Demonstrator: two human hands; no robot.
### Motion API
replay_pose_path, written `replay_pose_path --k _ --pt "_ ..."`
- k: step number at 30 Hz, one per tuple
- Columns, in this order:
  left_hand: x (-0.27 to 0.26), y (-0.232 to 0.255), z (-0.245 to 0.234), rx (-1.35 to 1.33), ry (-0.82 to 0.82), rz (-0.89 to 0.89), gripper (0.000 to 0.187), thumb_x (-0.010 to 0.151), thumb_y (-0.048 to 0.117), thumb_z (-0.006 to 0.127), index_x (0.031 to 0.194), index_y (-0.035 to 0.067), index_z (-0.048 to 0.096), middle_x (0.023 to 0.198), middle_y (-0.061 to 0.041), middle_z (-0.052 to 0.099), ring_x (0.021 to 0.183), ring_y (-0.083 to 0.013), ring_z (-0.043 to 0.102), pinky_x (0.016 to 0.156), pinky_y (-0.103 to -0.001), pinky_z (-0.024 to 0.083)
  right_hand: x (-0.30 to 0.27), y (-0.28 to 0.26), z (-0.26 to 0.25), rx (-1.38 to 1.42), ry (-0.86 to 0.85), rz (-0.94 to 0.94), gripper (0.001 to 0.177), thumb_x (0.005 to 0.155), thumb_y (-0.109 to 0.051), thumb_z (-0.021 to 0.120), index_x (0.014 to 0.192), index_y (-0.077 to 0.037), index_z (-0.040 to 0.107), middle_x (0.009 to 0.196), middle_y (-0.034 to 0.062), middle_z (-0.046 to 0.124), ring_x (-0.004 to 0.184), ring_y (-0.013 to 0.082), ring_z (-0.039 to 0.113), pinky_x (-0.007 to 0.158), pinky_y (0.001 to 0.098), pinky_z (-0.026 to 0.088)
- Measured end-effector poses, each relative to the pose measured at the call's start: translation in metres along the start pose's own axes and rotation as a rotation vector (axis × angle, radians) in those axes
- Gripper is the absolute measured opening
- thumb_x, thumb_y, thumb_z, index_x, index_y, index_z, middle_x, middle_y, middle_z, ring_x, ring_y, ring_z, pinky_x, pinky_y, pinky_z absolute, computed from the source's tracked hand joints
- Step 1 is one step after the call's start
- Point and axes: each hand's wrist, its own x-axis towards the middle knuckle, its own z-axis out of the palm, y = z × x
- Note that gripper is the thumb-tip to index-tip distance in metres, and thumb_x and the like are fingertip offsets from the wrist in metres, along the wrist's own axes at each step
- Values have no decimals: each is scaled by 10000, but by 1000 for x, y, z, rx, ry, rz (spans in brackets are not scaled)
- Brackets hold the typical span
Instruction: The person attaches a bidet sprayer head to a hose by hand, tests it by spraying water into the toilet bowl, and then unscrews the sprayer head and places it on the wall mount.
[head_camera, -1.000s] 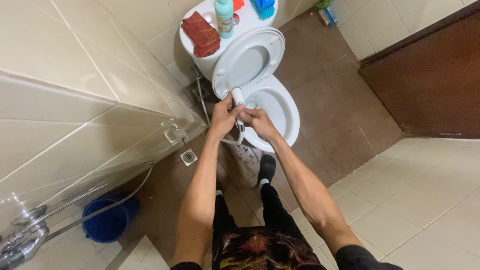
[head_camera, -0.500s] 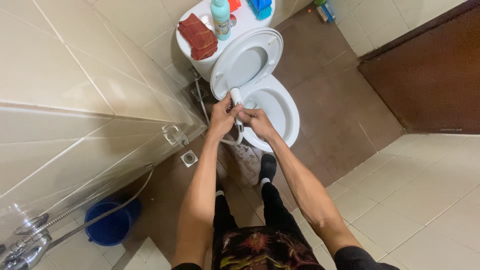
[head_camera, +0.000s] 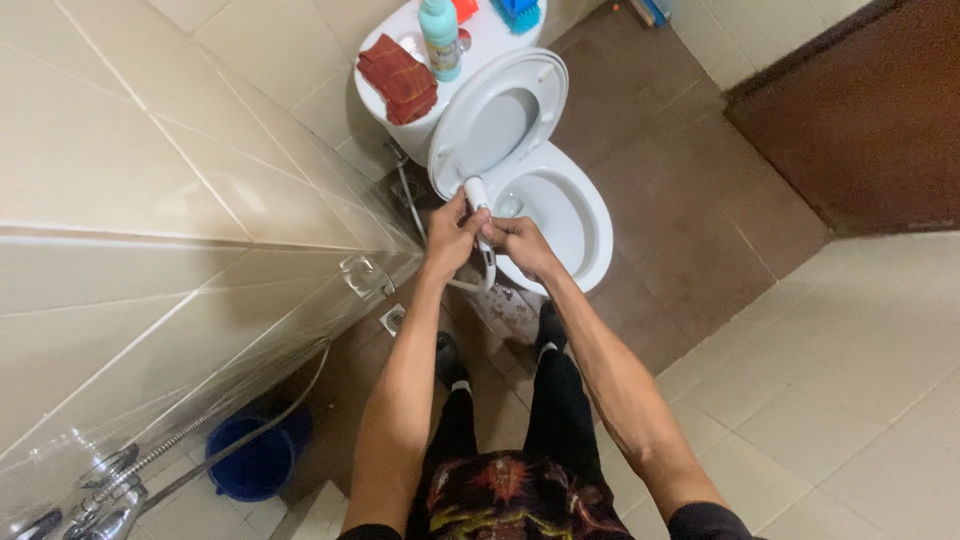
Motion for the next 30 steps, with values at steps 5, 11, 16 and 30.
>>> replay_pose_path --k 5,11,16,30 --pt "4 -6 0 -41 -21 82 521 975 70 687 1445 -70 511 1106 -117 728 952 -140 646 795 -276 539 -1 -4 -2 115 -21 5 348 1008 -244 631 1138 62 733 988 147 758 901 201 719 865 361 605" --pt "17 -9 14 -85 29 185 528 967 54 689 1438 -102 508 1184 -137 713 1072 -158 637 951 -297 513 12 -13 -20 111 -65 15 375 1007 -253 644 1129 90 735 959 128 732 839 181 670 812 372 594" --pt "26 5 32 -65 62 161 594 967 86 704 1465 -114 448 1154 -122 721 977 -132 647 814 -264 524 17 -19 -43 122 -83 7 369 1005 -259 649 1116 81 735 953 111 728 836 176 663 819 368 594" --pt "58 30 64 -49 33 165 566 994 118 676 1457 -121 455 1039 -85 729 868 -65 632 713 -216 538 33 -39 -84 140 -42 7 359 983 -258 657 1135 56 739 973 115 742 851 177 684 803 360 597"
